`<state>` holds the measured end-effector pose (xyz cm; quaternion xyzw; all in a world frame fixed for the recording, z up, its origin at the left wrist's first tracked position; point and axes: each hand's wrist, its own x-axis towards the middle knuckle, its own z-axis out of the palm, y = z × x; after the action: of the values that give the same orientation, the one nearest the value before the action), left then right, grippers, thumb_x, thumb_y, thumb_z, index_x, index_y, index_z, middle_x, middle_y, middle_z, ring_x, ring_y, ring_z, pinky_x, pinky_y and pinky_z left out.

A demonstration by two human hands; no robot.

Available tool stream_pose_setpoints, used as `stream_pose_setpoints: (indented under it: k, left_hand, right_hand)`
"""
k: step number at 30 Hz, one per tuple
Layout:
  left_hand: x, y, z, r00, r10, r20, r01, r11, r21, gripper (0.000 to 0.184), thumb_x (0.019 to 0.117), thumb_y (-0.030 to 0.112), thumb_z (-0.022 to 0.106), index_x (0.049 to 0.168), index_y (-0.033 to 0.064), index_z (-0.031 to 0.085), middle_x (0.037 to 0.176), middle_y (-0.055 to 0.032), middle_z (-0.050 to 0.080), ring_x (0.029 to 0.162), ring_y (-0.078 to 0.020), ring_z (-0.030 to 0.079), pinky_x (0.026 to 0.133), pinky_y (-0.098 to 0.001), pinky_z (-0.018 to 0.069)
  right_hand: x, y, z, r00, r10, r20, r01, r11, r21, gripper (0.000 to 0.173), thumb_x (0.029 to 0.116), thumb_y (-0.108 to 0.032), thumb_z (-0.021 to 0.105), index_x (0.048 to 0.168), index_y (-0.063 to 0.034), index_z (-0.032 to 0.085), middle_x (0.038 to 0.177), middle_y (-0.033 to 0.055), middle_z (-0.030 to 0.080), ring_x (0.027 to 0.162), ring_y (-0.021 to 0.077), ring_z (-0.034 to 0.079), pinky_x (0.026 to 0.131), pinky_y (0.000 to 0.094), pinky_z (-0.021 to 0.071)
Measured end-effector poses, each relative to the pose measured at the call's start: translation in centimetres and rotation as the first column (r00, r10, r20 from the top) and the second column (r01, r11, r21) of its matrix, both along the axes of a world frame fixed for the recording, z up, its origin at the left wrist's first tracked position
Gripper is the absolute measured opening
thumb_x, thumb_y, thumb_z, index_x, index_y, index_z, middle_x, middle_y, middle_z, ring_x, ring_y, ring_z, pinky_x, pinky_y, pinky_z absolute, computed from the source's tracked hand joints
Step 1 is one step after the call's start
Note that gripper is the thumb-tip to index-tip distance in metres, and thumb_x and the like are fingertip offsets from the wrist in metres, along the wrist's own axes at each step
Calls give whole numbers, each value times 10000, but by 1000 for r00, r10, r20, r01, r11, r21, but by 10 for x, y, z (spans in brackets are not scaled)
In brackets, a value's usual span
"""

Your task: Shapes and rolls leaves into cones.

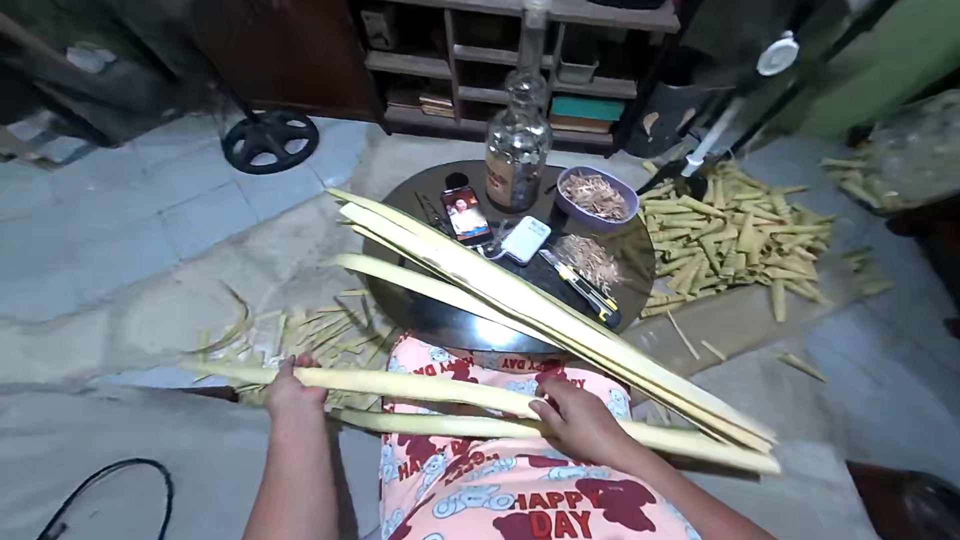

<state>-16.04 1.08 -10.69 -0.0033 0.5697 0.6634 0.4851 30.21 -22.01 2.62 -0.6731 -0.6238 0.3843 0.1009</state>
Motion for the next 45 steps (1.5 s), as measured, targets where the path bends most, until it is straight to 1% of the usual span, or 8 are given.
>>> stream_pose_setpoints:
  k: [4,7,11,14,16,24,33,45]
  left_hand:
    - [9,-7,-30,945,-211,-248,127,940,-316,594,1003,373,618,1481,77,426,1394,-132,566,1209,-239,608,941,-478,561]
    - [36,-8,-9,559,-459,-690,172,879,-445,907,852,277,786,1563,7,292,1554,-243,382,1407,-334,435,1110,-480,438]
    - [96,-33,51,-73,-413,-908,695,632,-344,602,895,512,692,1361,138,619,1496,-164,506,1422,-335,433,1169,-537,354]
    - [119,-46,52,-333,-325,-885,881,227,-415,407,1011,560,507,1266,298,686,1308,51,665,1314,-165,551,1203,-515,307]
    - [120,-47,39,-459,-270,-846,847,155,-509,345,1019,556,490,1132,323,717,1124,100,710,1169,-110,617,1162,-471,366]
    - [77,-26,36,-347,-138,-928,881,293,-373,358,974,465,623,784,162,637,751,-5,603,744,-164,611,734,-422,519]
    - [144,-67,45,-689,-155,-708,647,308,-698,512,965,682,490,930,224,715,924,-11,719,967,-227,686,924,-530,522]
    - [203,-89,19,-773,5,-635,599,338,-726,625,981,726,337,895,198,659,876,-45,693,917,-278,674,881,-578,497]
  right_hand:
    - [8,6,-15,996,-47,75,41,996,77,407,1036,-492,504,1157,-141,668,1030,89,699,953,267,690,854,535,560]
    - [0,14,-31,990,-128,-55,134,981,143,371,1028,-459,539,1110,-128,684,1016,71,704,949,221,685,875,486,560]
    - [-36,35,-15,989,-113,-99,128,978,165,382,1022,-439,566,1177,-113,689,1161,87,700,1084,230,676,969,494,549]
    - [-59,51,-9,996,-17,-87,34,981,192,360,1006,-413,604,1165,-100,683,1159,97,686,1089,244,670,956,497,551]
    - [-64,59,-18,992,-27,-126,54,975,214,349,994,-417,625,1143,-108,688,1127,79,696,1053,223,679,940,488,560]
    - [-91,71,-9,974,24,-227,43,957,286,307,952,-356,703,1092,-84,683,1077,82,681,1012,217,675,896,462,574]
    - [-9,35,-36,995,-79,55,53,923,380,301,1001,-354,622,1114,-94,722,1094,76,717,1073,226,677,994,467,538]
    - [103,38,-4,920,-228,318,151,957,250,537,940,-379,708,1406,-138,591,1407,99,599,1317,321,551,1082,585,443]
